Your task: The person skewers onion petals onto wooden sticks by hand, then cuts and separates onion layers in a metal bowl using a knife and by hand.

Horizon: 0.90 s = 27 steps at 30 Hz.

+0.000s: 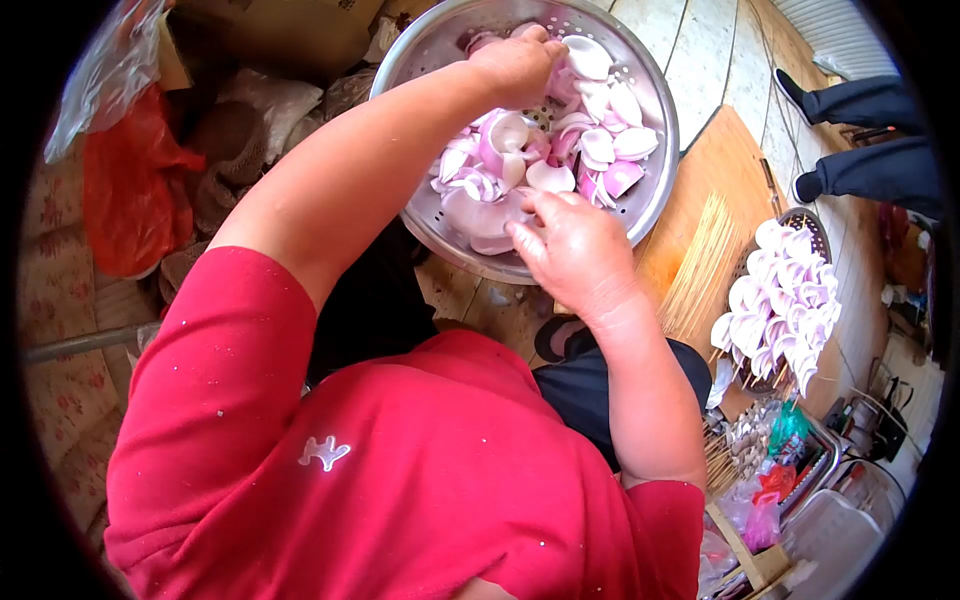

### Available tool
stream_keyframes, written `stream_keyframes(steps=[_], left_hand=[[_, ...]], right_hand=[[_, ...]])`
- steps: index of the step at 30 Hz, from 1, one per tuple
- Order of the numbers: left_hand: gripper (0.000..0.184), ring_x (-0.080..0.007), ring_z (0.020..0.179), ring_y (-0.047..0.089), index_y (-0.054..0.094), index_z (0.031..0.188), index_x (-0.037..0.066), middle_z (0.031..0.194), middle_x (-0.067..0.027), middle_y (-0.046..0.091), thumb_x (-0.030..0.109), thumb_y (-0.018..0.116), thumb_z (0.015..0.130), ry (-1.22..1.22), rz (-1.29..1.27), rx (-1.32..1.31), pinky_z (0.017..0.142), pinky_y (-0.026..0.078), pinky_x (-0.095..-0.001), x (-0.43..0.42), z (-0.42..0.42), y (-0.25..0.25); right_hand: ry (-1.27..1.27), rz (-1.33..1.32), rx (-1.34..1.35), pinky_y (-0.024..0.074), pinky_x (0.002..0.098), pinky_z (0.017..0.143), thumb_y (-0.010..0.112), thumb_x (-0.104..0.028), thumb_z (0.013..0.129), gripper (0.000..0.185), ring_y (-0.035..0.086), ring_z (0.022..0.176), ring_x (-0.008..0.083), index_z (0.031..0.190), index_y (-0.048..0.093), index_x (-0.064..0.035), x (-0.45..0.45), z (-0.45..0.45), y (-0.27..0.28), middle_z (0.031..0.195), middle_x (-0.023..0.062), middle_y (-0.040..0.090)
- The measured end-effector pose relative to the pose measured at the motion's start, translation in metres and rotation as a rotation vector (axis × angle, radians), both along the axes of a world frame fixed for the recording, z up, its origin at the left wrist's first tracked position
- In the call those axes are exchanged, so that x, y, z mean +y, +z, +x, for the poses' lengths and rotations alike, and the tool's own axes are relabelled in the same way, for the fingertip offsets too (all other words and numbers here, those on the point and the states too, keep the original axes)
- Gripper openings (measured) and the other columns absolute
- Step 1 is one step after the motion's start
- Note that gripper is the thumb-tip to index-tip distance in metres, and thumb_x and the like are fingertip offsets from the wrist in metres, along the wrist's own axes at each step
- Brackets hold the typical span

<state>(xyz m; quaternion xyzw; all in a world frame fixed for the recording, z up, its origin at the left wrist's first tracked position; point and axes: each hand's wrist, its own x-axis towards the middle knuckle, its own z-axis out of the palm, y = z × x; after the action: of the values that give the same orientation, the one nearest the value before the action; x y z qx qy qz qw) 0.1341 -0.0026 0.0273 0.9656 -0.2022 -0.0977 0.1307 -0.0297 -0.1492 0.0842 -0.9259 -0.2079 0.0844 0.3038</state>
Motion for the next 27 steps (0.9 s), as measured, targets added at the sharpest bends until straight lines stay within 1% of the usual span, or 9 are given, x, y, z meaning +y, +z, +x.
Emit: stream_keyframes(steps=[3,5,7,10,13,15,19,24,27], left_hand=[[0.058,-0.0342,0.109,0.055,0.044,0.131,0.017,0.13,-0.0181,0.044,0.011,0.06,0.076,-0.079,0.211,0.073,0.089,0.047,-0.0382,-0.004,-0.007,0.006],[0.049,-0.0306,0.108,0.056,0.052,0.124,0.015,0.125,-0.0188,0.05,0.01,0.059,0.076,-0.036,0.166,0.081,0.087,0.048,-0.0382,0.002,-0.008,0.009],[0.036,-0.0285,0.092,0.063,0.064,0.108,0.014,0.103,-0.0128,0.063,0.006,0.062,0.073,-0.151,0.337,0.245,0.077,0.051,-0.0385,0.011,-0.004,0.026],[0.025,-0.0286,0.086,0.064,0.068,0.097,0.01,0.088,-0.0128,0.067,0.007,0.062,0.073,-0.155,0.553,0.439,0.075,0.05,-0.0378,0.034,0.005,0.015],[0.028,-0.0303,0.085,0.064,0.067,0.099,0.01,0.089,-0.0124,0.068,0.006,0.06,0.071,-0.026,0.33,0.455,0.075,0.049,-0.0371,0.041,0.01,0.02],[0.031,-0.032,0.086,0.063,0.066,0.101,0.01,0.089,-0.013,0.067,0.006,0.06,0.071,-0.119,0.226,0.279,0.077,0.049,-0.0381,0.038,0.007,0.023],[0.052,-0.0323,0.105,0.057,0.054,0.122,0.015,0.118,-0.0152,0.056,0.003,0.056,0.071,-0.134,-0.085,-0.074,0.089,0.046,-0.0388,0.011,-0.003,0.012],[0.055,-0.0284,0.118,0.049,0.049,0.129,0.018,0.128,-0.0136,0.048,0.002,0.053,0.077,-0.189,0.185,0.014,0.094,0.044,-0.0398,-0.011,-0.007,-0.003],[0.042,-0.0273,0.113,0.054,0.054,0.124,0.017,0.123,-0.0112,0.054,0.014,0.056,0.082,-0.224,0.329,-0.038,0.089,0.047,-0.0375,-0.011,-0.003,0.008]], right_hand=[[0.059,-0.004,-0.019,0.0513,0.0417,0.066,0.063,-0.027,0.079,0.024,0.063,0.075,0.0323,0.081,0.059,-0.003,0.004,-0.006,0.003,0.083,0.0144,0.063],[0.117,-0.087,0.059,0.0514,0.0417,0.065,0.063,-0.027,0.079,0.024,0.063,0.073,0.0322,0.082,0.059,-0.0035,0.003,-0.008,0.005,0.08,0.0148,0.062],[0.139,-0.08,0.035,0.0514,0.0419,0.063,0.063,-0.026,0.078,0.023,0.063,0.071,0.032,0.082,0.059,-0.0038,0.003,-0.008,0.004,0.077,0.0145,0.061],[0.165,-0.078,0.042,0.0513,0.0419,0.061,0.063,-0.025,0.078,0.022,0.062,0.068,0.0323,0.082,0.058,-0.0038,0.005,-0.012,0.005,0.076,0.0141,0.061],[0.163,-0.036,0.021,0.0513,0.0421,0.06,0.064,-0.024,0.077,0.021,0.062,0.067,0.0324,0.081,0.058,-0.0039,0.007,-0.016,0.001,0.075,0.0141,0.06],[0.182,-0.045,-0.006,0.0512,0.042,0.058,0.064,-0.023,0.076,0.02,0.062,0.066,0.0322,0.081,0.057,-0.0041,0.007,-0.016,0.0,0.074,0.0139,0.059],[0.178,-0.09,0.043,0.0499,0.0415,0.062,0.065,-0.024,0.076,0.022,0.061,0.072,0.0318,0.087,0.059,-0.0055,0.008,-0.018,0.0,0.076,0.0133,0.06],[0.197,-0.13,0.059,0.05,0.0417,0.062,0.065,-0.023,0.076,0.021,0.061,0.072,0.0316,0.086,0.059,-0.0056,0.008,-0.018,0.0,0.076,0.013,0.06],[0.206,-0.107,0.056,0.05,0.0419,0.063,0.065,-0.022,0.075,0.021,0.062,0.072,0.0319,0.086,0.058,-0.005,0.008,-0.019,-0.001,0.076,0.013,0.06]])
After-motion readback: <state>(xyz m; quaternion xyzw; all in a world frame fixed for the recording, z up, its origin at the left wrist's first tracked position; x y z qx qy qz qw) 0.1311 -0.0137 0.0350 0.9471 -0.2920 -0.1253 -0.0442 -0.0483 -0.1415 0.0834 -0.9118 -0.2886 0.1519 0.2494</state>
